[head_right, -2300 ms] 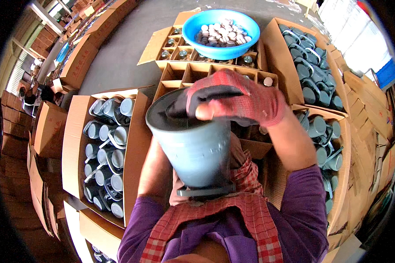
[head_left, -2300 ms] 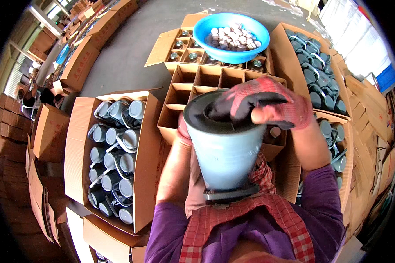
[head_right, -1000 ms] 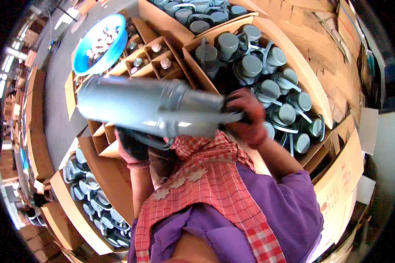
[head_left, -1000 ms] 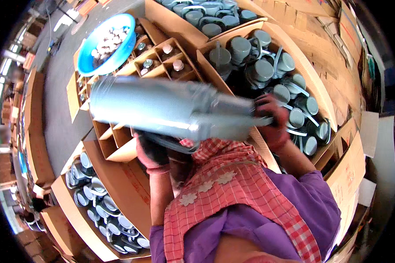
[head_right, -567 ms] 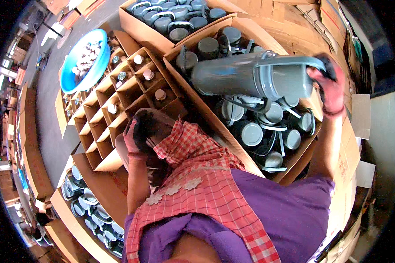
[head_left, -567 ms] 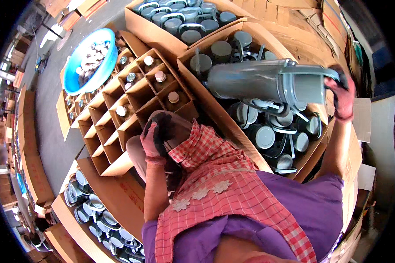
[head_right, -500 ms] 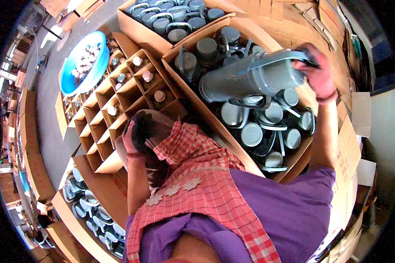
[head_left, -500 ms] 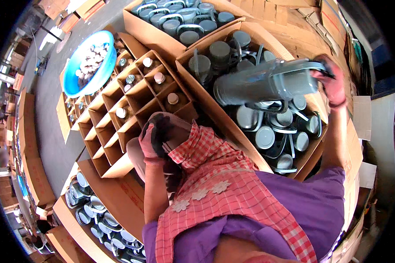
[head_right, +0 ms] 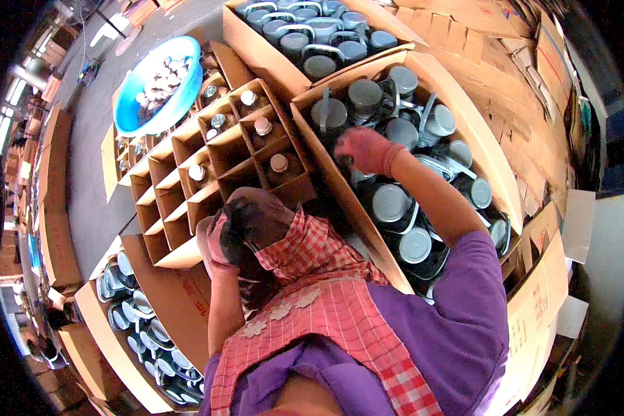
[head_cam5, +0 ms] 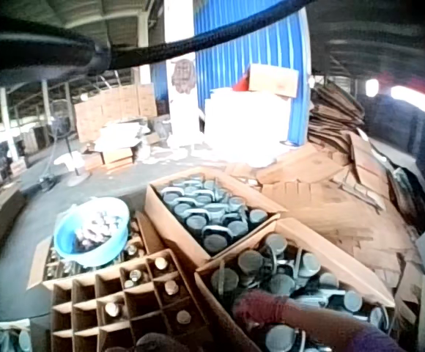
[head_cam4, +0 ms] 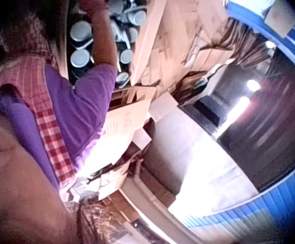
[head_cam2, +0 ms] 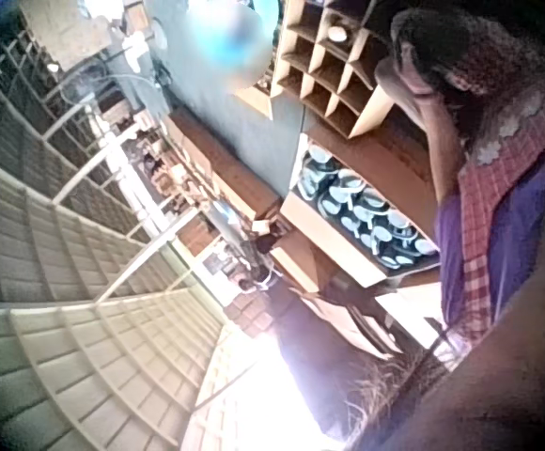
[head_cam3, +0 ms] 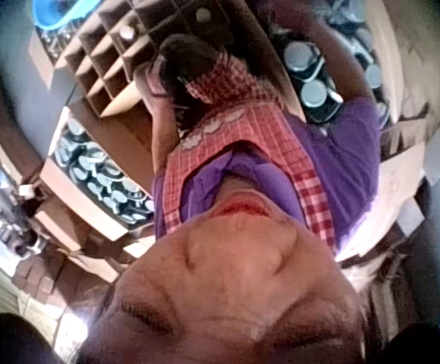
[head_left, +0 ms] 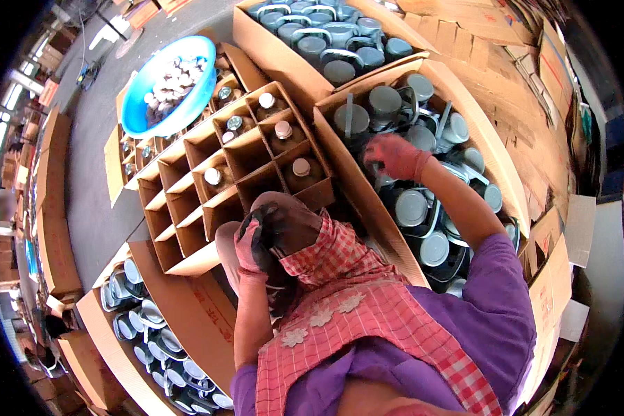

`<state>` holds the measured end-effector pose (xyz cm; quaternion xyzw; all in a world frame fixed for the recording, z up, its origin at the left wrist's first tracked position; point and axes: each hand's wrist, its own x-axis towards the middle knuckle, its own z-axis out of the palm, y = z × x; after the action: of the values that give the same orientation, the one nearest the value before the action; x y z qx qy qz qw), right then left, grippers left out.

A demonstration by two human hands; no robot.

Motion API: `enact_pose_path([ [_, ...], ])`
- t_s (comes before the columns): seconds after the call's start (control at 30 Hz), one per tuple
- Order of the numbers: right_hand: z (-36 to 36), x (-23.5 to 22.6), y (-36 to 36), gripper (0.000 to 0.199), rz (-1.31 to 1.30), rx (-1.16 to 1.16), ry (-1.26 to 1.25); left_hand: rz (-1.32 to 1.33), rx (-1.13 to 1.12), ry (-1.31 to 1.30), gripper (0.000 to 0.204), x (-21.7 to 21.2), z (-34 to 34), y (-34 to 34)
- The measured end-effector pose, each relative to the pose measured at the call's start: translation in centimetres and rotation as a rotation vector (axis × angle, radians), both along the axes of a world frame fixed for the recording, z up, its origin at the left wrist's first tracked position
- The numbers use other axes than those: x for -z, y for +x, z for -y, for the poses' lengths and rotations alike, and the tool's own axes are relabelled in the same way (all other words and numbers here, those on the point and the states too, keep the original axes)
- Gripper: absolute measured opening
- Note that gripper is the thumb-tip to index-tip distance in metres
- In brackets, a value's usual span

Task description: The person inserts glass liners into thermos outer shells, places caps on top, and secures the threaded rings.

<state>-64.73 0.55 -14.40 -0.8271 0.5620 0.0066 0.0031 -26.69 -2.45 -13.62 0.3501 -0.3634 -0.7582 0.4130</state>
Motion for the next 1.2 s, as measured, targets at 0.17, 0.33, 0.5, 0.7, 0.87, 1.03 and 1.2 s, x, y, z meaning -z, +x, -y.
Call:
enact_pose_path([
  [0.17,6.6,-1.5,0.5,0.048,-0.354,0.14,-0.292,-0.032,0.102,0.056,0.036,-0.7,0.4,0.9],
  [0.33,7.9,-1.6,0.5,0.049,-0.405,0.213,0.085,0.19,0.033,-0.069,0.036,-2.6,-0.1,0.8],
  [0.5,5.6,-13.3,0.9,0.053,-0.298,0.385,-0.232,0.096,0.099,-0.043,0.031,-4.3,0.3,-0.5],
  [0.7,-1.8,-30.2,6.5,0.052,-0.032,0.188,-1.096,-0.21,0.357,0.018,0.043,1.2,1.1,-4.7],
  [0.87,-8.7,-28.2,11.3,0.04,0.653,0.227,-1.059,-0.507,0.456,0.531,0.055,-2.2,0.1,-6.5],
  [1.03,-7.2,-20.4,16.4,0.057,0.189,-0.36,-0.567,-0.831,-0.019,0.34,0.075,-3.8,3.5,0.2],
  [1.2,-7.1,-11.0,20.4,0.041,0.569,-0.217,0.187,-0.66,-0.271,-0.092,0.069,-2.8,6.3,5.6],
])
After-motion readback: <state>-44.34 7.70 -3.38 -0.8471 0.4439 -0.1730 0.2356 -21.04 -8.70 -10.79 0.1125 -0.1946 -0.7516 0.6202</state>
